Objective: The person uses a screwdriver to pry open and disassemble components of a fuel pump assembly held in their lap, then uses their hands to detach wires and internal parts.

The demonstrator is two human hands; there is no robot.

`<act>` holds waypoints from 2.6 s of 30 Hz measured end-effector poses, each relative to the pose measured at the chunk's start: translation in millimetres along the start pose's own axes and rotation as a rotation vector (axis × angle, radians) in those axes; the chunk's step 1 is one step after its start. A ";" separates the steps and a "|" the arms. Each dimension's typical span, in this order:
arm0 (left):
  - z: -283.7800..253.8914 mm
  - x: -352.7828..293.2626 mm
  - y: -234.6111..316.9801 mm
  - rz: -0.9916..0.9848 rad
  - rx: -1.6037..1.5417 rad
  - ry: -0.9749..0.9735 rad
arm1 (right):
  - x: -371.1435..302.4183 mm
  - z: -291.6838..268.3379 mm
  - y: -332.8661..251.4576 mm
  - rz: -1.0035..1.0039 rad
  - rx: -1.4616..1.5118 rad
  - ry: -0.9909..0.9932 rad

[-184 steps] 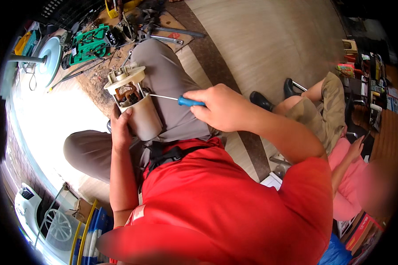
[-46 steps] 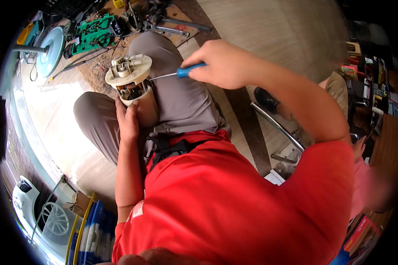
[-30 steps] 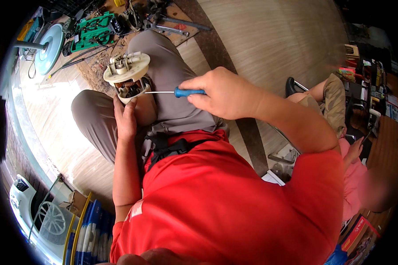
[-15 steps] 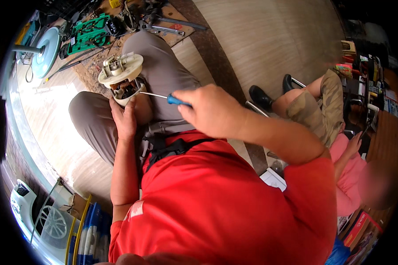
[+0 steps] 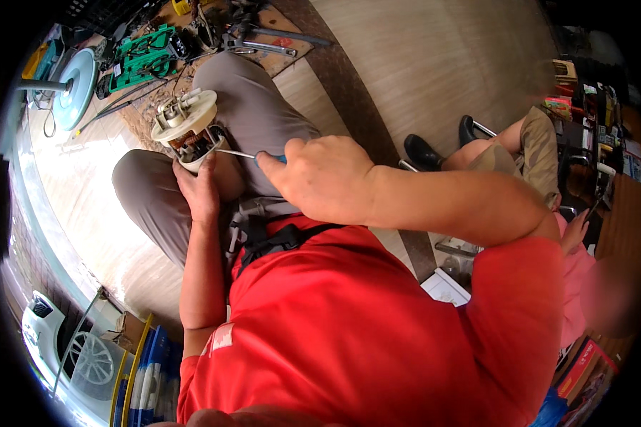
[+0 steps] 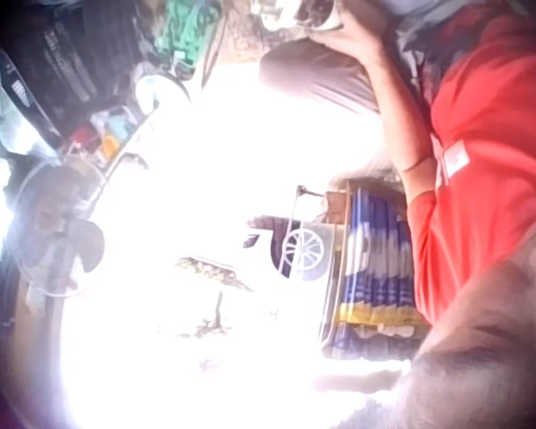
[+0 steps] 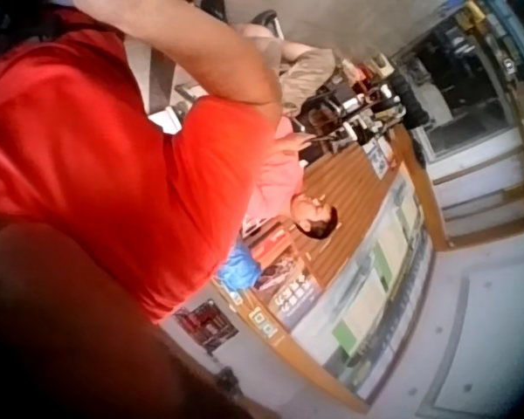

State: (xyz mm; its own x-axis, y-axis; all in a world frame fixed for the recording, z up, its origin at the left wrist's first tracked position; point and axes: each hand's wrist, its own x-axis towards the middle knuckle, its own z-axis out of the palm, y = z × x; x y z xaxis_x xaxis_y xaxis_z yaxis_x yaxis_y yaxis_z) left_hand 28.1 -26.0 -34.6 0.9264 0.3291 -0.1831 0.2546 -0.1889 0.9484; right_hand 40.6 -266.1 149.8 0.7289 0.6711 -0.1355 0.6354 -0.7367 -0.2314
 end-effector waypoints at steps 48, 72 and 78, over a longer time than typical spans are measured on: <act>-0.2 8.9 2.2 -0.275 -0.452 -0.103 | -29.4 53.7 35.4 0.221 0.841 0.134; -2.5 9.1 -11.7 -0.133 -0.238 -0.076 | 6.9 14.5 65.1 0.061 0.433 -0.114; -0.8 3.5 1.4 -0.104 -0.191 -0.096 | 13.6 -24.2 86.4 0.107 0.634 -0.198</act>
State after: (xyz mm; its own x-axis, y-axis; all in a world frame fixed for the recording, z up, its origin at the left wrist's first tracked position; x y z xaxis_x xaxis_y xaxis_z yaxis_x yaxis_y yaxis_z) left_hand 31.5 -24.3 -33.8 0.9222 0.2466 -0.2979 0.3016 0.0234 0.9531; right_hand 111.6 -322.6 151.2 0.6803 0.6442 -0.3495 0.2455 -0.6497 -0.7195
